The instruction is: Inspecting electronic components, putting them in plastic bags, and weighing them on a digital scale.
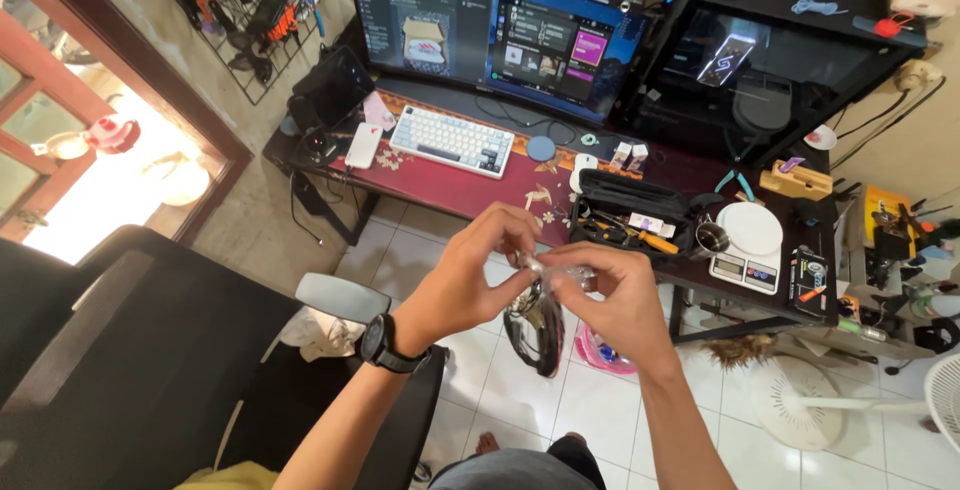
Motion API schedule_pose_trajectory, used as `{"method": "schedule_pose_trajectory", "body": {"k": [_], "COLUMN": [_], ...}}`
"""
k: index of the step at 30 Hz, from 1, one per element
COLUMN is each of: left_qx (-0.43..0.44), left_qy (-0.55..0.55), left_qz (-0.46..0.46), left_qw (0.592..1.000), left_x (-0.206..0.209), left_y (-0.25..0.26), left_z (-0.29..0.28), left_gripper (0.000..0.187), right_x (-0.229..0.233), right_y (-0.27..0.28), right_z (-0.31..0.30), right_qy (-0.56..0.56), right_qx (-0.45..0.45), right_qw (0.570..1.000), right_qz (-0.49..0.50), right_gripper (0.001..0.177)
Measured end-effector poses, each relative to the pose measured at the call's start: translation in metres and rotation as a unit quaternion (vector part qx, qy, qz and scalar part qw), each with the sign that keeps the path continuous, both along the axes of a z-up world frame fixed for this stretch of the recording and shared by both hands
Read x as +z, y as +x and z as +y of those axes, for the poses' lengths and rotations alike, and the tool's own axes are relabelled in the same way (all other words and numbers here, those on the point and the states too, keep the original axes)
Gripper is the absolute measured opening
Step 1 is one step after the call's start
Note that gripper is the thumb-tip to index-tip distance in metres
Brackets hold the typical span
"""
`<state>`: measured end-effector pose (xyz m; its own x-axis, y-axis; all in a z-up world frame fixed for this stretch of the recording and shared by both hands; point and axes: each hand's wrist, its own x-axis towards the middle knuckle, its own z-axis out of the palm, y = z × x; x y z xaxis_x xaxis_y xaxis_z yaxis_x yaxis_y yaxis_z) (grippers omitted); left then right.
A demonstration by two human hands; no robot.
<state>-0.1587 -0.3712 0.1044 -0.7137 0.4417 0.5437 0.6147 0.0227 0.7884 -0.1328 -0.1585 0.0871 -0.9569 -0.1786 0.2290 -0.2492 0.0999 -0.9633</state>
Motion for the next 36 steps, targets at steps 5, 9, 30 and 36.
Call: {"method": "schedule_pose_trajectory", "body": {"k": [5,9,30,36], "left_qx": [0.036,0.092,0.272,0.270], "left_qy": [-0.088,-0.091,0.041,0.058], "left_qz": [0.041,0.055,-0.088,-0.038], "left_qw": [0.995,0.990,0.957,0.960], "left_x": [-0.005,-0.018,-0.063,-0.066], "left_y": [0.005,0.010,0.029,0.029], "left_z": [0.006,0.015,0.041,0.044], "left_gripper": [0.031,0.025,0.018,0.021], "right_x": [-0.010,-0.031,-0.059,-0.056], "right_y": [-0.009,-0.018,-0.010,-0.005], "right_z": [-0.002,0.005,-0.012,-0.018], "right_qy": [0.091,0.058,-0.120,-0.053], "right_qx": [-0.063,-0.069,-0.082,-0.105], "right_qw": [0.992,0.994,0.988,0.992], "right_qz": [-0.056,-0.067,-0.055,-0.043], "right_gripper": [0.019,0.017,0.027,0.013]}}
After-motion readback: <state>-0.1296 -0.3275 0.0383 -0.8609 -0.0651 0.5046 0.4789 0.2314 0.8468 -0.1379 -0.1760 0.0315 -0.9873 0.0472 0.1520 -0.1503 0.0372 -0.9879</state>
